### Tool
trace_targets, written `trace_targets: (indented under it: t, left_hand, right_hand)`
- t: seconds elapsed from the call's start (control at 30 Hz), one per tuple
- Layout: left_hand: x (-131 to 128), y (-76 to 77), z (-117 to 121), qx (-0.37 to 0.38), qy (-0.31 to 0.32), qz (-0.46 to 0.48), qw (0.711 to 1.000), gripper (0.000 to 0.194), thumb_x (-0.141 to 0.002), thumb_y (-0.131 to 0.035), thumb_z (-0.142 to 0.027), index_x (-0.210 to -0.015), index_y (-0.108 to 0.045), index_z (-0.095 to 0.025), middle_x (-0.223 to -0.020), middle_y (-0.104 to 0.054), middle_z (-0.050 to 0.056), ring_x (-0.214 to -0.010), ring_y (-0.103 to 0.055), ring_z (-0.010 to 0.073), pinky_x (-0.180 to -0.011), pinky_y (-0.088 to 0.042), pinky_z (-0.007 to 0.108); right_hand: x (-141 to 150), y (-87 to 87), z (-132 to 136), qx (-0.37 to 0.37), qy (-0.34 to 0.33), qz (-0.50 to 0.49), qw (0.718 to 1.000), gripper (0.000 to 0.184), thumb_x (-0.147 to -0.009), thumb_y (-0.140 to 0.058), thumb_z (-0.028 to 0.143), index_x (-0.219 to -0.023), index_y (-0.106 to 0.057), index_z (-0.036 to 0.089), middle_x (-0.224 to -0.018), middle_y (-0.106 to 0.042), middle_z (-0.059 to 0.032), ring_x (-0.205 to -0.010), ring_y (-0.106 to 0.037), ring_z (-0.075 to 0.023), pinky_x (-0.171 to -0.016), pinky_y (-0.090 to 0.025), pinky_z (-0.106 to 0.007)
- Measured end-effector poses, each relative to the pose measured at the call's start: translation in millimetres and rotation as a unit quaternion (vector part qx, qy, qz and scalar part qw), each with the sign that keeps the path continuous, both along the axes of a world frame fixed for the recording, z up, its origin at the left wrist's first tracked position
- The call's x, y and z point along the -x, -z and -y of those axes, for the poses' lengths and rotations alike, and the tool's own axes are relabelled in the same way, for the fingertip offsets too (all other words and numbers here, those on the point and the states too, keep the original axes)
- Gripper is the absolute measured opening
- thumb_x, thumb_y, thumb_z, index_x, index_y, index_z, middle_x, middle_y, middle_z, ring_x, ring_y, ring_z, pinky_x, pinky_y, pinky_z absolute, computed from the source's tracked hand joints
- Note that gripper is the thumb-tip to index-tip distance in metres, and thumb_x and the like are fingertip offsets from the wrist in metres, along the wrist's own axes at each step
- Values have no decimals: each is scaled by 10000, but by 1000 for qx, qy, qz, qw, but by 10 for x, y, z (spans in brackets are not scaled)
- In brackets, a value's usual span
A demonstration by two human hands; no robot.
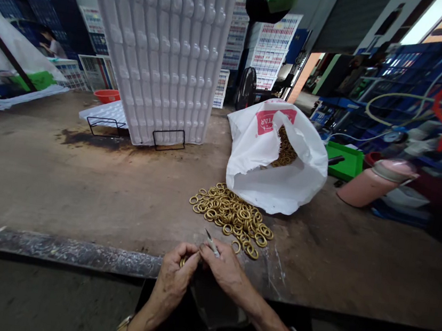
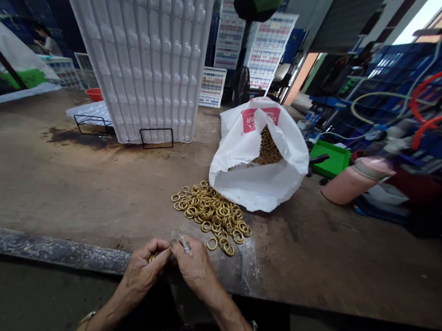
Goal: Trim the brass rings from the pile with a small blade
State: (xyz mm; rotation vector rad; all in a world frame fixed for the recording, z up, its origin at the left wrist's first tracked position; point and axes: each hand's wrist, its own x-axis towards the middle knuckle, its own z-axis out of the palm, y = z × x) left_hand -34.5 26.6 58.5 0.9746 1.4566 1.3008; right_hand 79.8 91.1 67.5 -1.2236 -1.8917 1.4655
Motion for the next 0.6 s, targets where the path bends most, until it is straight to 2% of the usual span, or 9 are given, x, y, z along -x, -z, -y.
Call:
trace_targets:
  t: [0.13,0.23,0.6]
  left_hand:
    - [6,-31,4,57,20,55,997,315,-735,-573,-476,-716,-556,-162,-505,-451,-55,-401,-355,66,-397,-288,170]
    - [14,-33,13,97,37,79,991,366,-744,-523,-537,-730,-518,-172,-515,-454,-56,-370,-336,57,-356,-264,161]
    - [12,-19,44,83,58,166,981,346,-758,-523,-515,-703,-450,-181,-534,-414,-68,-386,-317,41,-379,-238,155]
  right_hand:
    - [17,0,-19,5,12,0,1000,190,-741,-428,299,-591,-418,184,-548,-363,62,-556,-341,-89,-512,-274,-209]
    - [24,-17,-22,-3,13,-1,1000,181,-736,-423,285,-585,-417,184,-542,-365,63,-554,-340,-89,-521,-276,-211]
    - [33,-34,6,-1,-4,-23,1000,181,-748,-404,268,-587,-417,188,-554,-387,58,-559,-363,-91,-531,-282,-211]
